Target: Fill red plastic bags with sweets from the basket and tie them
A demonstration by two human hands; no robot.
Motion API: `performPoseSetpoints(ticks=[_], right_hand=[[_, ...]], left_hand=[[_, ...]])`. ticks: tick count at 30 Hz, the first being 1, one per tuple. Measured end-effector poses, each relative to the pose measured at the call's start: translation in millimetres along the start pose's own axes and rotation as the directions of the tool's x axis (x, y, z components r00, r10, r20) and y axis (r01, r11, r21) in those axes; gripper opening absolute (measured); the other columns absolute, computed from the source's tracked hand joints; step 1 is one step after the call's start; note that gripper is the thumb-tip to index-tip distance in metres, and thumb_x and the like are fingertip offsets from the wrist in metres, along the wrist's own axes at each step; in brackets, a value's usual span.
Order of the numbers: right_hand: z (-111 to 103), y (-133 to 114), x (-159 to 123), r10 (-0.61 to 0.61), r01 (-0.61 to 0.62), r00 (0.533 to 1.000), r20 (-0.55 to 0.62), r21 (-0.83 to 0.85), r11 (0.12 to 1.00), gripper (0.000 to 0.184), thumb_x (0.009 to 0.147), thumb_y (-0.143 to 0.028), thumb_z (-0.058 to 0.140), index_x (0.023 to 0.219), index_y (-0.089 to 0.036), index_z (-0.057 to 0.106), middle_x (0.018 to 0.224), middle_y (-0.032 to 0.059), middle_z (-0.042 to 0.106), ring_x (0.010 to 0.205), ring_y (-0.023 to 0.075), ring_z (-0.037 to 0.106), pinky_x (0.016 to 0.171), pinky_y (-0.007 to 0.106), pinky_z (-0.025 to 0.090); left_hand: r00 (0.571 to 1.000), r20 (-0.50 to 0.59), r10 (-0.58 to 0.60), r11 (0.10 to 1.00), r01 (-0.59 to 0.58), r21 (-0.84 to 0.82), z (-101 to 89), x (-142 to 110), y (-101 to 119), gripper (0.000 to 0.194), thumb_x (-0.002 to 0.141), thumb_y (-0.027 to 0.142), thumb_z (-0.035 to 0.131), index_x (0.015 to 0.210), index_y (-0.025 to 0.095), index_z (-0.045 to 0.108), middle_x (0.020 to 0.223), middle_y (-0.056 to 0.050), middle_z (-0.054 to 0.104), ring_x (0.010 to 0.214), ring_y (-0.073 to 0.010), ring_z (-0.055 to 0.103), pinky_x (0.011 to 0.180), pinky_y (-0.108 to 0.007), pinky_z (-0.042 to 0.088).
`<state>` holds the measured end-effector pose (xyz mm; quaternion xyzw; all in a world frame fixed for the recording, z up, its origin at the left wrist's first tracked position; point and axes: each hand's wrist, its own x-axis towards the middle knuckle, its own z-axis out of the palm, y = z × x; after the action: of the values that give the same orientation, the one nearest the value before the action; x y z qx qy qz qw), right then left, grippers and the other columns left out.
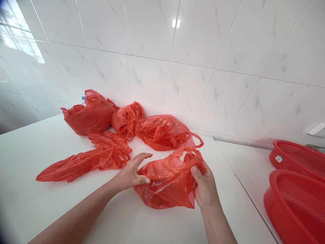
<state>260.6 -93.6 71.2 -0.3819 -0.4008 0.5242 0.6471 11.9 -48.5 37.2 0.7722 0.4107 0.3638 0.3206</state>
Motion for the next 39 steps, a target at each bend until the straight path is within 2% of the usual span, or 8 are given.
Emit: performPoseSetpoints(ticks=[6, 10, 14, 19, 24, 29, 35, 39], right_hand=[[26, 5, -10, 0.029, -0.017, 0.991, 0.13, -0.098, 0.995, 0.052, 0.061, -0.042, 0.078, 0.107, -0.025, 0.061, 0.108, 0.0093, 0.065, 0.095, 0.0267, 0.061, 0.077, 0.037, 0.051], [13, 7, -2, 0.017, -0.02, 1.0, -0.018, -0.178, 0.984, 0.036, 0.065, -0.039, 0.076, 0.096, -0.024, 0.066, 0.094, 0.0054, 0.068, 0.086, 0.0229, 0.062, 0.074, 0.035, 0.05], [-10, 2, 11, -0.033, 0.03, 0.982, -0.184, -0.016, 0.999, 0.016, 0.072, -0.036, 0.071, 0.084, -0.027, 0.066, 0.094, 0.0009, 0.066, 0.087, 0.0199, 0.061, 0.077, 0.036, 0.05], [-16, -7, 10, -0.004, 0.014, 0.999, -0.049, 0.205, 0.979, 0.003, 0.079, -0.035, 0.064, 0.081, -0.032, 0.064, 0.053, -0.0074, 0.045, 0.056, 0.0093, 0.052, 0.079, 0.031, 0.051], [-12, -13, 3, -0.104, 0.094, 0.992, 0.07, 0.139, 0.986, 0.067, 0.059, -0.064, 0.07, 0.117, -0.034, 0.057, 0.119, 0.0044, 0.057, 0.115, 0.0246, 0.049, 0.095, 0.044, 0.044], [-11, -1, 3, 0.156, -0.127, 0.94, 0.303, -0.112, 0.986, 0.095, 0.042, -0.053, 0.084, 0.128, -0.034, 0.048, 0.142, 0.0085, 0.038, 0.129, 0.0295, 0.035, 0.097, 0.048, 0.039], [2, 11, -5, 0.069, -0.093, 0.96, 0.27, 0.079, 0.993, 0.027, 0.065, -0.05, 0.073, 0.085, -0.034, 0.066, 0.133, -0.0008, 0.05, 0.123, 0.0283, 0.044, 0.093, 0.05, 0.041], [4, 11, -7, 0.031, -0.068, 0.992, 0.12, 0.322, 0.944, 0.01, 0.074, -0.035, 0.068, 0.075, -0.032, 0.059, 0.069, -0.0052, 0.06, 0.075, 0.0143, 0.06, 0.078, 0.034, 0.049]], left_hand=[[1.0, -0.026, -0.008, 0.991, 0.005, -0.133, 23.6, -7, 20, 0.114, 0.046, 0.046, 0.083, 0.142, 0.024, 0.026, 0.13, -0.013, 0.048, 0.117, -0.0323, 0.046, 0.097, -0.045, 0.039], [0.986, 0.012, -0.168, 0.914, 0.161, -0.372, 25.6, -2, 20, 0.036, 0.071, 0.033, 0.067, 0.104, 0.019, 0.064, 0.093, -0.006, 0.066, 0.086, -0.0218, 0.061, 0.077, -0.033, 0.049], [0.95, -0.054, -0.306, 0.576, 0.14, -0.805, 12.5, 5, 14, 0.019, 0.077, 0.029, 0.063, 0.092, 0.018, 0.062, 0.087, -0.003, 0.066, 0.08, -0.0176, 0.063, 0.075, -0.03, 0.05], [0.92, 0.019, -0.391, 0.223, 0.115, -0.968, 8.7, 3, 16, 0.026, 0.074, 0.024, 0.069, 0.098, 0.017, 0.062, 0.098, -0.006, 0.067, 0.09, -0.0195, 0.065, 0.083, -0.031, 0.051], [0.882, 0.087, -0.464, 0.072, 0.136, -0.988, 14.0, 3, 20, 0.018, 0.082, 0.02, 0.06, 0.099, 0.015, 0.061, 0.098, -0.008, 0.068, 0.092, -0.0207, 0.065, 0.087, -0.034, 0.052], [0.83, 0.094, -0.549, 0.039, 0.138, -0.99, 13.1, 7, 14, 0.015, 0.084, 0.019, 0.057, 0.096, 0.013, 0.061, 0.095, -0.009, 0.069, 0.088, -0.0204, 0.066, 0.083, -0.033, 0.053], [0.829, 0.143, -0.541, 0.025, 0.187, -0.982, 12.7, 5, 15, 0.017, 0.08, 0.018, 0.055, 0.096, 0.013, 0.06, 0.09, -0.009, 0.069, 0.085, -0.0218, 0.067, 0.078, -0.033, 0.054], [0.836, 0.211, -0.506, 0.003, 0.246, -0.969, 16.7, 3, 15, 0.016, 0.079, 0.02, 0.055, 0.092, 0.013, 0.06, 0.088, -0.009, 0.069, 0.081, -0.0225, 0.067, 0.079, -0.036, 0.054]])
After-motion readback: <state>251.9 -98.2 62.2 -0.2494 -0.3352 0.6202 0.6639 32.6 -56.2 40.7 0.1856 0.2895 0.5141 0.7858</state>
